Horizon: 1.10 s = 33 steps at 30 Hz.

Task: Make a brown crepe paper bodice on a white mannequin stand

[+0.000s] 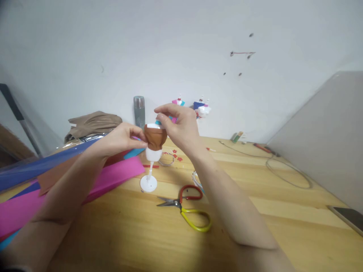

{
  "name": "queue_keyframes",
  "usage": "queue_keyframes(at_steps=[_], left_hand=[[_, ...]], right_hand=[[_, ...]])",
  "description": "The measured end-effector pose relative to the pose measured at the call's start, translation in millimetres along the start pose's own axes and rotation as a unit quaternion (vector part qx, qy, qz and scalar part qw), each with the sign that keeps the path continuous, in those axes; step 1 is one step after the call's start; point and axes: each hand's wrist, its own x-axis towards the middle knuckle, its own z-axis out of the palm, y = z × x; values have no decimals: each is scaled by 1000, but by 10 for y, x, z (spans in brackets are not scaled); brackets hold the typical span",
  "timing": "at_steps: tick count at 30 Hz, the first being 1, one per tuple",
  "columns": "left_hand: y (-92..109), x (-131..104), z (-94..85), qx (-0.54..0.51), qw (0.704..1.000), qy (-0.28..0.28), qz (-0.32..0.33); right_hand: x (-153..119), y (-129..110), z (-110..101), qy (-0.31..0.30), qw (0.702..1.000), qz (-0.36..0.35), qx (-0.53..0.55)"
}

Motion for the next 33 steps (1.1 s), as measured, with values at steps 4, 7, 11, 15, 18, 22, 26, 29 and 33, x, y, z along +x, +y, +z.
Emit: queue_keyframes(at_steps=[4,7,11,15,18,22,26,29,33], left_hand=[[-48,30,42,-28,1000,14,-1],[-50,23,58,-26,1000,16,5],[-30,0,62,-40,999,6,8],[-5,-19,75,-58,998,-11,-3],[18,-34,72,-60,998,-14,-5],[37,-46,47,-42,999,-16,10],[41,-47,32,-46,999,-23,14],[28,-38,24,-55,997,-52,16],[-17,-10,21,-73,996,-46,14]], right_hand=[[-4,-2,-1,0,1000,0,1],[-4,18,-3,-3,1000,3,3],[-2,41,-1,-3,1000,-3,10],[-4,27,-2,-6,1000,5,13],[-4,27,-5,-7,1000,8,10],[2,64,-5,0,1000,11,4],[5,90,13,5,1000,3,7],[3,93,30,5,1000,-6,13],[3,97,36,9,1000,-6,5]])
